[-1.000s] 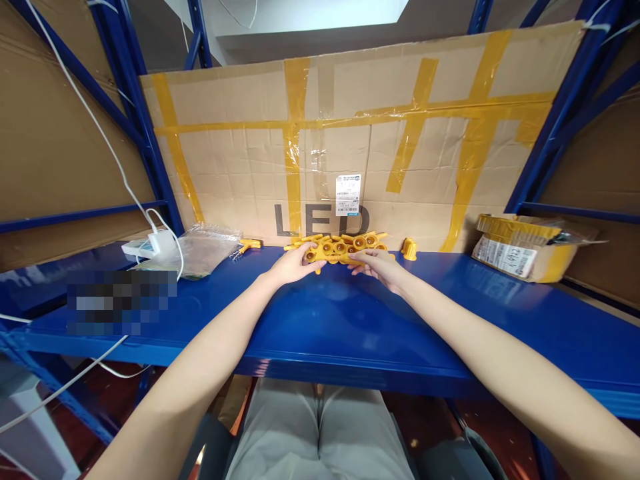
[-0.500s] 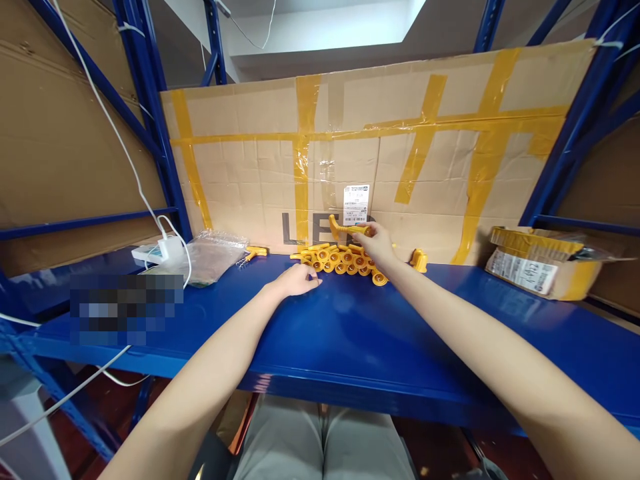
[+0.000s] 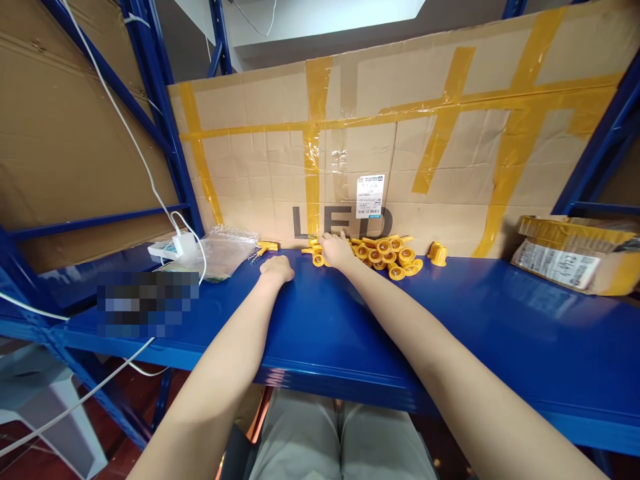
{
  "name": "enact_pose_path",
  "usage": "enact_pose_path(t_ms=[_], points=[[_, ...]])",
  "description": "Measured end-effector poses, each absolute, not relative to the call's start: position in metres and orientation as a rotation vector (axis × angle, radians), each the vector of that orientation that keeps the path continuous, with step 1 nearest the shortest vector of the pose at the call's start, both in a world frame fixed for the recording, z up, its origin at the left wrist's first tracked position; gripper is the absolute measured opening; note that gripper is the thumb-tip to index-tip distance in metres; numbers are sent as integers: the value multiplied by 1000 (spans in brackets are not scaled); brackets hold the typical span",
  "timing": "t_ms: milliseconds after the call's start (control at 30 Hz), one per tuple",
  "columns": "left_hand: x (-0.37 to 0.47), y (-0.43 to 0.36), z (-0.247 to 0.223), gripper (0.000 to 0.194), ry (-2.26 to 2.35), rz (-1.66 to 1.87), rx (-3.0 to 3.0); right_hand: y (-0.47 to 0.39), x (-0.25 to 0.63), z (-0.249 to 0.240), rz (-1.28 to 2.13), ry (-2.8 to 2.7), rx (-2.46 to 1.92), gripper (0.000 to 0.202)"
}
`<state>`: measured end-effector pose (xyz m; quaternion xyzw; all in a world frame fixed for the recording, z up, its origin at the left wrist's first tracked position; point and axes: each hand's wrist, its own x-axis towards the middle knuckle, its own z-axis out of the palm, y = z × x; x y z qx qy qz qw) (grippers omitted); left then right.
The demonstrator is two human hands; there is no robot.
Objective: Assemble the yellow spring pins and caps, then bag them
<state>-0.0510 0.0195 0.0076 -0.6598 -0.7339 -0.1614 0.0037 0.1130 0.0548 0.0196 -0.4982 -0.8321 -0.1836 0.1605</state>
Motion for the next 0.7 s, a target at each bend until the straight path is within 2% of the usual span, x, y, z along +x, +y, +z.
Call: enact_pose_path(t_ms=[100,300,700], points=[[-60,24,6,58,-2466,-306,-1834,57,110,10,-509,-2387,-1445,38],[-72,28,0,67,-2613,-314,-1738,57,111,3,-429,-2428,-1453,44],[-91,43,-15,64,-2598,-423,-1693,46,150,17,-494,-2334,-1295,50]])
